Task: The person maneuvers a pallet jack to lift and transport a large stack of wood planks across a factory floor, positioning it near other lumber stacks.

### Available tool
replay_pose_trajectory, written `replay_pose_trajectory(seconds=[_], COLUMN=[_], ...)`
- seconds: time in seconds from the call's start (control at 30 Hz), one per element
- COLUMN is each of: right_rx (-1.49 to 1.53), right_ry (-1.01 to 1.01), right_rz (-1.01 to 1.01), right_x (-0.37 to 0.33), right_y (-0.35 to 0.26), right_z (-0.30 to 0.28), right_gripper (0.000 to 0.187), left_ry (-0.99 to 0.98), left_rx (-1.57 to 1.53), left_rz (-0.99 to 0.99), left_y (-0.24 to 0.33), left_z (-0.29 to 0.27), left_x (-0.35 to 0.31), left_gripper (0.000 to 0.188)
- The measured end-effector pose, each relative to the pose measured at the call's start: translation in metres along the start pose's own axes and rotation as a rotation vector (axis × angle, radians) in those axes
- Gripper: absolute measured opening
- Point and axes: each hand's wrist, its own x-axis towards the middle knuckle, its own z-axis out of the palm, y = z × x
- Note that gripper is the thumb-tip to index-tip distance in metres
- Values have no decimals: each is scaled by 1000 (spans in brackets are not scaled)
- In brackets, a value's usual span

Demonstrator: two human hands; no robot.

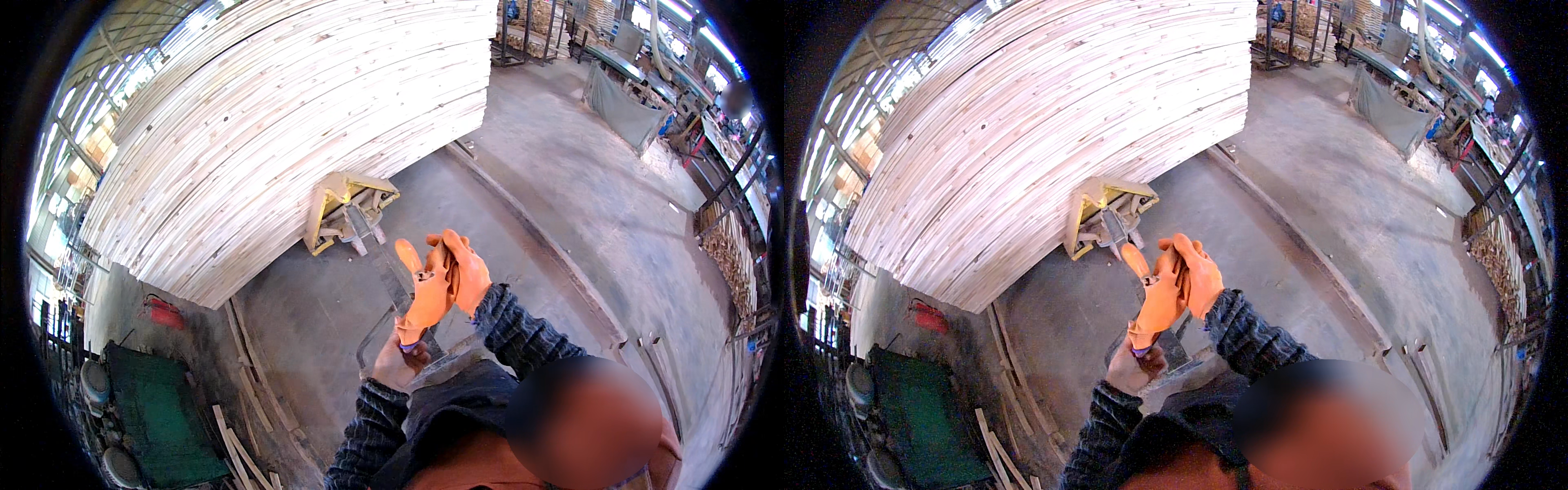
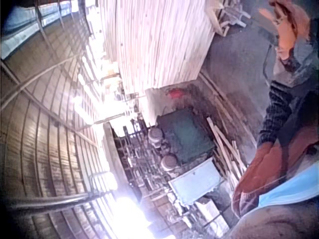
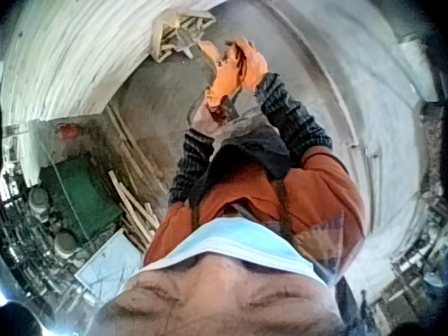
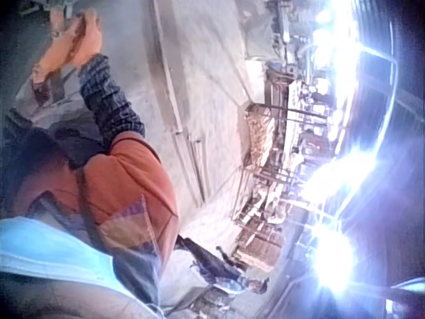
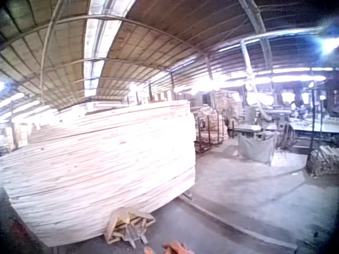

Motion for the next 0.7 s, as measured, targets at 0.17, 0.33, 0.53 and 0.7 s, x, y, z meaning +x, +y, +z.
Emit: replay_pose_trajectory(seconds=[0.17,0.33,0.53,0.7], right_rx=[-258,-42,-778,-1014], right_ry=[80,192,314,-67], right_rz=[-170,-128,-460,-34], right_x=[-1,6,18,-15], right_y=[6,19,58,48], right_z=[-25,-51,-71,-31], right_gripper=[40,43,47,34], left_ry=[223,7,60,395], left_rx=[450,464,191,1415], left_rz=[642,818,728,1184], left_y=[10,30,21,17], left_z=[-9,-12,6,-27], left_x=[6,-8,-5,7], left_gripper=[13,9,15,29])
